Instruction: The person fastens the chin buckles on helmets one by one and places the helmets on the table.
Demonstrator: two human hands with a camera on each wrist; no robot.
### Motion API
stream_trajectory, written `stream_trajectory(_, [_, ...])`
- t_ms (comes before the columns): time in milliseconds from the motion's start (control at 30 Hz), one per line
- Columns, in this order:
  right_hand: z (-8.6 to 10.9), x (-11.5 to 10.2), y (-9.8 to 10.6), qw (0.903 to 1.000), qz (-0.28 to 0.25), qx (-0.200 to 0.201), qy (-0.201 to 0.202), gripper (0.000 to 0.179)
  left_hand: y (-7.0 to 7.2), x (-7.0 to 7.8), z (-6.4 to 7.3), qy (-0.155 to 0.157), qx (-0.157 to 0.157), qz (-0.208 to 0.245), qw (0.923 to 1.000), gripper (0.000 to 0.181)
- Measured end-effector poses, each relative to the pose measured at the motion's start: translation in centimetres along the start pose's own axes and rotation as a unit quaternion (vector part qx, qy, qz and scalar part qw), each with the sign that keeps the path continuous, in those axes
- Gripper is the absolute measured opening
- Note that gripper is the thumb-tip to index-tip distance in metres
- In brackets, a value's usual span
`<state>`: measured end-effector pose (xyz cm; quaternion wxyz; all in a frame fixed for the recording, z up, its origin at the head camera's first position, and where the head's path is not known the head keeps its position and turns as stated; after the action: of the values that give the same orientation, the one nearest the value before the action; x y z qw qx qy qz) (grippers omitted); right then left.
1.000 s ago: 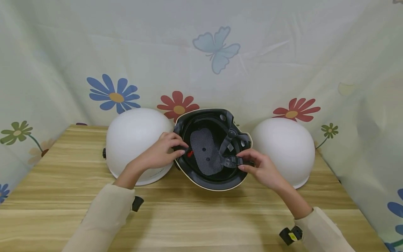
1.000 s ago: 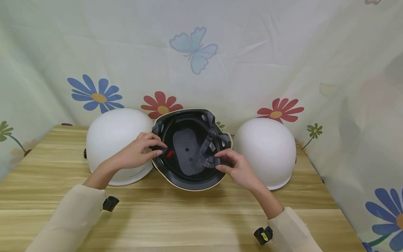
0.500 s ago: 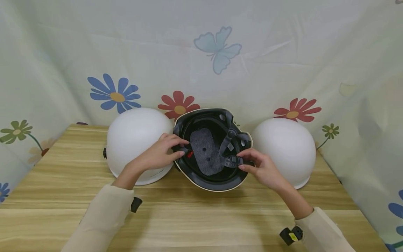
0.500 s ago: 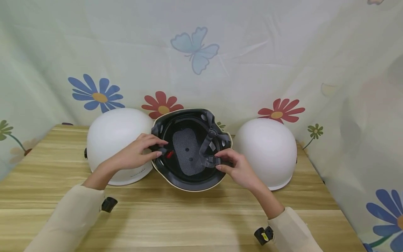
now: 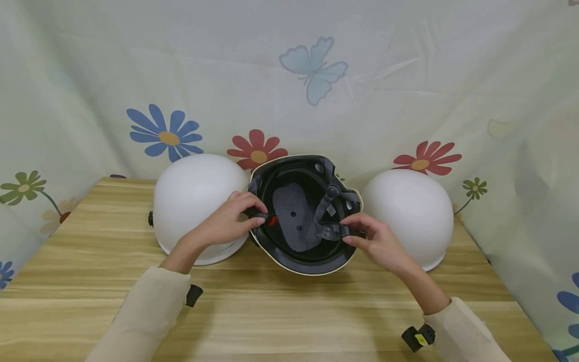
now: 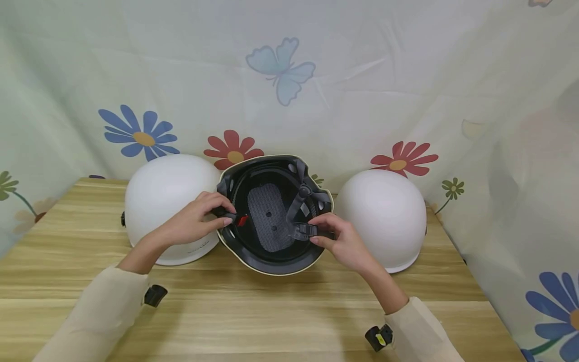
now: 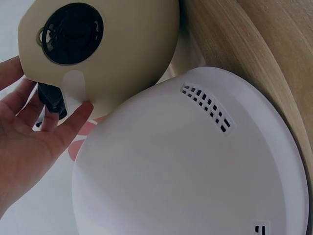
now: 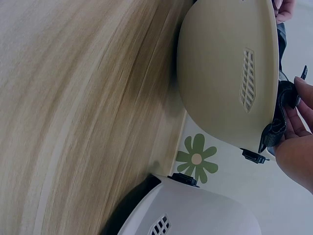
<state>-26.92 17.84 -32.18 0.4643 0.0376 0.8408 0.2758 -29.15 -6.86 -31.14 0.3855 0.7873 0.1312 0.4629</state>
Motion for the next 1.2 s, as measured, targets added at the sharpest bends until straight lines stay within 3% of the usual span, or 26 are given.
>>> stream_trajectory(333, [0.0, 0.0, 0.1, 0.9999, 0.009, -0.001, -0.008, 0.026, 0.1, 0.1, -0.1, 0.018, 0.004, 0.021, 0.9996, 0.01])
stream_trajectory(567, [-0.1, -0.4, 0.3, 0.9998, 0.018, 0.0, 0.007, 0.025, 0.2, 0.3, 0.1, 0.02, 0.005, 0.04, 0.999, 0.008])
stream_trajectory(933, [-0.2, -0.6, 1.0, 0.9992, 0.035, -0.007, -0.017, 0.025, 1.9, 1.4, 0.2, 0.041, 0.058, 0.049, 0.9963, 0.006])
stream_trajectory(1200, [-1.1, -1.6, 1.5, 0.999, 0.044, -0.001, -0.012, 0.025, 2.7, 2.9, 0.2, 0.018, 0.075, 0.064, 0.995, 0.012])
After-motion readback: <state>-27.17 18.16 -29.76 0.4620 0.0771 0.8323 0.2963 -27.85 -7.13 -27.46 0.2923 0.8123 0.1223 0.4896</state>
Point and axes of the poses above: each hand's wrist, its own z-axis away from the middle knuckle, its own y-axis out of the back of the hand, x = y × z, the point moved 9 cm from there along -z, towards the middle knuckle, and after that the axes turned 7 degrees about y, right-handed, at the moved point
